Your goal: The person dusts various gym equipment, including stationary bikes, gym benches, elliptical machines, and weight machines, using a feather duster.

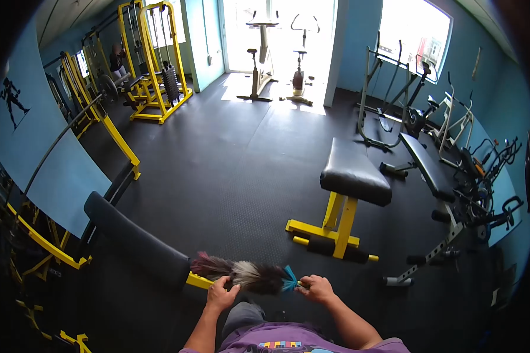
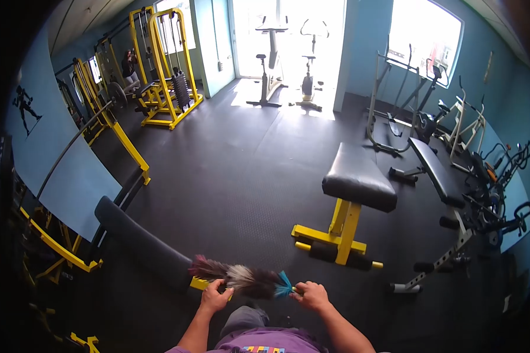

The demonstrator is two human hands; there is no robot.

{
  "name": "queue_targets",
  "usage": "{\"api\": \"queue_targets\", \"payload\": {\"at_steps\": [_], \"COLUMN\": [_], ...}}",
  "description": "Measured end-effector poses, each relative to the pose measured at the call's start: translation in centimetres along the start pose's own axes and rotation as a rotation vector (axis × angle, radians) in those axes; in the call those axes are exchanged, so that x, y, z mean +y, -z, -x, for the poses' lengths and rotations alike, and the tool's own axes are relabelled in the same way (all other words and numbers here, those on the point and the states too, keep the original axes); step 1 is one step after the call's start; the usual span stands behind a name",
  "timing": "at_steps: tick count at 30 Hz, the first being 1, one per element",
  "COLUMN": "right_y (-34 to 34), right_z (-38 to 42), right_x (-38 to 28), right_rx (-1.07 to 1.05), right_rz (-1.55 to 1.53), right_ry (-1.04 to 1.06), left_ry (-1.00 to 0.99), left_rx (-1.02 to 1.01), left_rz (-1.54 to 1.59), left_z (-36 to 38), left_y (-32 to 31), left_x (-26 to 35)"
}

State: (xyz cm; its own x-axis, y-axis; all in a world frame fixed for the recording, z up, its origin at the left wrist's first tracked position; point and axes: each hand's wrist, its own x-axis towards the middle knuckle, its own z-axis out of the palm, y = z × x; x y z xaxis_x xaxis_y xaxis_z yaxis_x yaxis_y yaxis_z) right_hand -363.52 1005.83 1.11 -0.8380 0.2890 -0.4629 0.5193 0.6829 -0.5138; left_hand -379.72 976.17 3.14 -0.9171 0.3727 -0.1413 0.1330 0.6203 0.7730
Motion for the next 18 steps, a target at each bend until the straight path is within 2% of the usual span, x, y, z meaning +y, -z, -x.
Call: {"api": "queue_targets", "payload": {"at_steps": [2,6,7,8,10,11,14,15,18], "right_y": [4.4,9.0,10.3,10.6,11.9,13.0,17.7,19.8,26.0], "right_z": [-6.7,-20.7,-23.6,-26.0,-30.7,-33.4,-40.8,-43.4,-51.0], "right_x": [-1.8,-2.9,-4.3,-5.4,-7.5,-8.9,-12.5,-13.2,-14.6], "right_rx": [0.188,0.225,0.118,0.106,-0.125,-0.153,-0.136,-0.104,-0.002], "right_rz": [0.265,0.303,0.273,0.265,0.078,0.054,-0.068,-0.046,-0.001], "right_ry": [0.108,0.159,0.078,0.058,-0.074,-0.097,-0.154,-0.158,-0.180], "left_ry": [0.021,0.072,0.043,0.048,0.104,0.113,0.070,-0.058,-0.019], "left_rx": [-0.024,-0.040,-0.011,-0.035,-0.028,-0.005,0.020,-0.009,-0.119], "left_rz": [-0.018,-0.059,-0.094,-0.098,-0.098,-0.071,0.012,-0.057,-0.009], "left_z": [-6.5,-19.9,-23.4,-26.7,-33.6,-37.8,-49.5,-53.5,-64.1], "left_y": [-0.4,-2.4,-2.7,-2.4,-0.5,0.6,3.2,3.6,4.7], "left_x": [-0.4,-1.6,-2.2,-3.1,-2.2,-1.2,1.0,1.8,7.6]}}
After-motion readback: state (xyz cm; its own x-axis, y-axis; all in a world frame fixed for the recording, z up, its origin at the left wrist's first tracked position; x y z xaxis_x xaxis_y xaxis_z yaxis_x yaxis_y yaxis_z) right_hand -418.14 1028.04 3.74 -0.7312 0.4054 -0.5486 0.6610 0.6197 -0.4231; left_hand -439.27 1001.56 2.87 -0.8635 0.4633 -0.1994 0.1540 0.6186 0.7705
